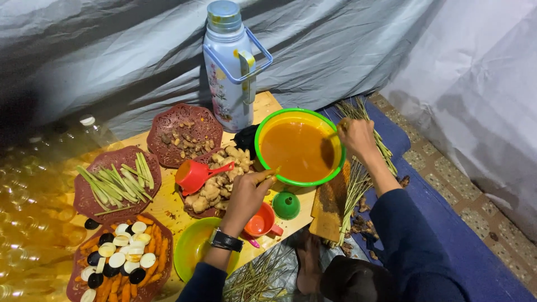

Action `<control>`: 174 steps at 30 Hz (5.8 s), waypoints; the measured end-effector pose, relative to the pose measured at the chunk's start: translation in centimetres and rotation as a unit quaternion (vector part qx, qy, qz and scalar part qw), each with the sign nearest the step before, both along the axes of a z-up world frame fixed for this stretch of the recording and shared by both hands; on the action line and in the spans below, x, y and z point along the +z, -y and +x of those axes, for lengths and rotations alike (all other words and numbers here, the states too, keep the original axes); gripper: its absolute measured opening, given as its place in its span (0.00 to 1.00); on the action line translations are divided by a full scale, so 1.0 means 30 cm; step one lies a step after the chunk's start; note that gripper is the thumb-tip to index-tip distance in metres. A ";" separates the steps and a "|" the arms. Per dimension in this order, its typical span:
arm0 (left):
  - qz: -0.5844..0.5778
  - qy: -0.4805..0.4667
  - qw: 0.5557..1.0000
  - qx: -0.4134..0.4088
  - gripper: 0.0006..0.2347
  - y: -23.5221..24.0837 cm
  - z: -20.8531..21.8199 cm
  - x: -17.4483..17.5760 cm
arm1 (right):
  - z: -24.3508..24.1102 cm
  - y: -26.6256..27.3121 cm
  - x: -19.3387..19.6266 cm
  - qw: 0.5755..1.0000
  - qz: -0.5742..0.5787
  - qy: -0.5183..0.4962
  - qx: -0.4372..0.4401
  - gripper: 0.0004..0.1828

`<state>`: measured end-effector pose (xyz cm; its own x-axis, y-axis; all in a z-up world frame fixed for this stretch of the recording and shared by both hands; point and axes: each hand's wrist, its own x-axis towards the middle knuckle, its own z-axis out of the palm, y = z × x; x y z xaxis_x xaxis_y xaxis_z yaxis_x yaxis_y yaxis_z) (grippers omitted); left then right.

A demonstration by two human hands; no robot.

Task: The person pours liquid from a thermos into a small bowl, stirs the mixture, and then pours it into a larger bowl. They continue to stir the contents of the large bowl and add more liquid from the thermos.

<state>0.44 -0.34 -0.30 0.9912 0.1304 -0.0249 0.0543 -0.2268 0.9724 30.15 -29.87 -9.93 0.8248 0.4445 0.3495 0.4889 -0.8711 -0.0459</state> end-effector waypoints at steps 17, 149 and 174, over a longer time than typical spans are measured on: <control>0.001 0.004 1.000 0.001 0.14 -0.008 -0.003 -0.009 | -0.154 -0.058 0.003 0.992 -0.051 -0.113 0.011 0.13; -0.035 0.007 0.998 0.052 0.13 -0.071 -0.021 -0.063 | -0.171 -0.260 -0.167 0.989 -0.144 -0.028 0.008 0.04; -0.058 0.045 0.996 0.046 0.12 -0.063 -0.053 -0.018 | -0.335 -0.259 -0.024 0.992 0.097 -0.069 0.037 0.11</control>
